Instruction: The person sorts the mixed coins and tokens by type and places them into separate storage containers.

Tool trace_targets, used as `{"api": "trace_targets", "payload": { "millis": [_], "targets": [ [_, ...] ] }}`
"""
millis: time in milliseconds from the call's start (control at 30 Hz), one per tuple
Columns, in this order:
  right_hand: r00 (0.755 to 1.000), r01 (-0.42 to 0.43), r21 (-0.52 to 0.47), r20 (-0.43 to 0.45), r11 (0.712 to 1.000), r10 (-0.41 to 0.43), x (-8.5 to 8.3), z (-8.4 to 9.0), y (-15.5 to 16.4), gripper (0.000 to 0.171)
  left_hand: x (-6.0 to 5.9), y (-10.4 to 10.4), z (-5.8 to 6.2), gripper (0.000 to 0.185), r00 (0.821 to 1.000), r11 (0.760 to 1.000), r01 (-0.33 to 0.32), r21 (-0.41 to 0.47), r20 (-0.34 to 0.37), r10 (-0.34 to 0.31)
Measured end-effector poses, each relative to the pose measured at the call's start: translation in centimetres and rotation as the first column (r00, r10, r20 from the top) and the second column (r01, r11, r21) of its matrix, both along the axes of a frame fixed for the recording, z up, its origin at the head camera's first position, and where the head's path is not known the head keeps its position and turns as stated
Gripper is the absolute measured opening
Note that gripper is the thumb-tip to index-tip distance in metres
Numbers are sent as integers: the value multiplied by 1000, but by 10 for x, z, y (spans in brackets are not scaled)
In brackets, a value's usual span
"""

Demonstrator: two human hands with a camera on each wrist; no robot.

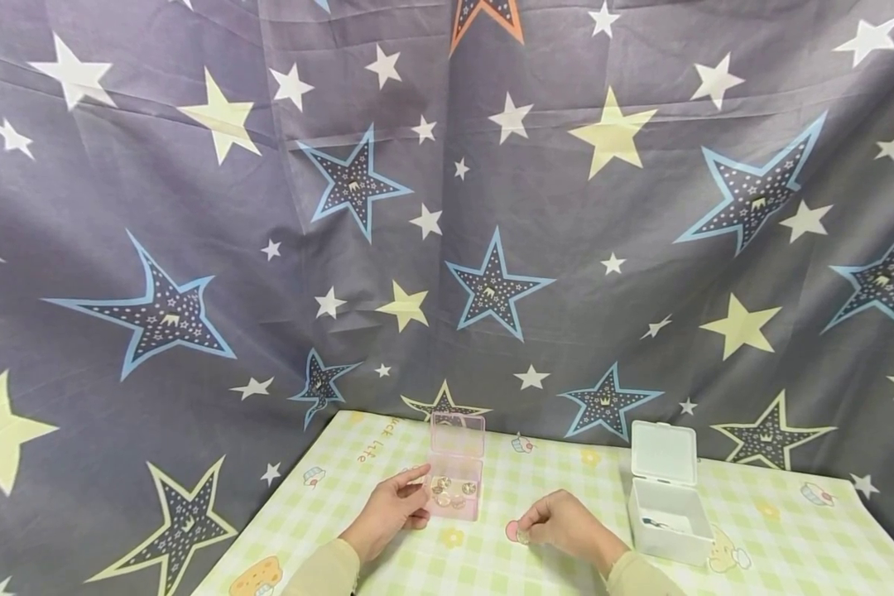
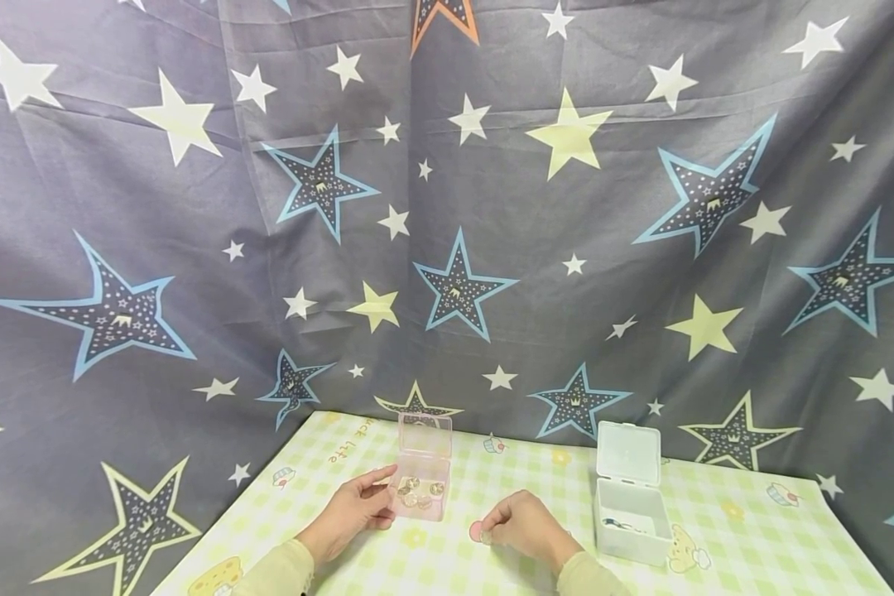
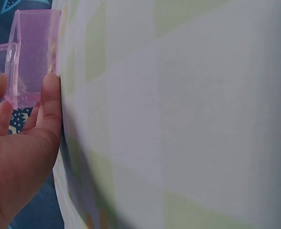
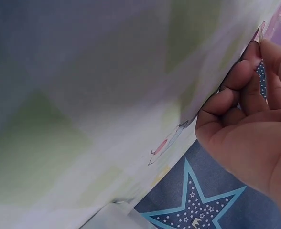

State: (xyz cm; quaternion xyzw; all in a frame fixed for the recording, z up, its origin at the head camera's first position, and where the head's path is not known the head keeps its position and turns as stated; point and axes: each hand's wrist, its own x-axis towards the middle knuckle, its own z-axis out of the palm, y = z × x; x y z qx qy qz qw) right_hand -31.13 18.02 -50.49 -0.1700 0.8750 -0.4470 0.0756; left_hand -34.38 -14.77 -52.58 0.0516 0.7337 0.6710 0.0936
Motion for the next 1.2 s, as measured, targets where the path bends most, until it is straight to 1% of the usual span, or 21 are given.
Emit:
{"api": "trace_targets", "payload": {
  "millis": [200, 433, 567, 667, 800, 900, 1000, 1100, 1200],
  "targets": [
    [1000, 3, 21, 11, 1000, -3, 2, 1, 1, 5, -1, 0, -2, 60, 1000, 1000, -3, 1, -6, 3],
    [1000, 6, 13, 24, 1000, -7, 1, -3, 3, 8, -1, -1, -3, 61, 1000, 1000, -8, -2, 1, 8],
    [999, 25, 9, 21, 1000, -26, 0, -3, 4, 7, -1, -1, -2, 61, 1000, 1000, -3, 1, 4, 3],
    [999, 44, -30, 26, 999, -43, 0, 0, 6, 11, -1, -1, -2, 61, 1000, 1000, -1, 2, 5, 1],
    [996, 83, -110, 29, 990, -80, -5, 7, 8, 18, -1, -1, -1, 61, 1000, 1000, 0, 0, 5, 0],
    [990, 136, -163, 47, 977, -130, -11, 12, 5, 23, -1, -1, -1, 61, 1000, 1000, 1, 1, 5, -1],
    [982, 182, -219, 87, 959, -167, -15, 16, -1, 27, -2, -2, -2, 60, 1000, 1000, 2, 2, 7, -2],
    [976, 204, -276, 128, 939, -175, -18, 20, -11, 29, -3, -2, -3, 60, 1000, 1000, 3, 2, 9, -3],
    [975, 210, -308, 140, 928, -174, -19, 21, -23, 30, -3, -2, -4, 60, 1000, 1000, 2, 0, 12, -2]
  ]
}}
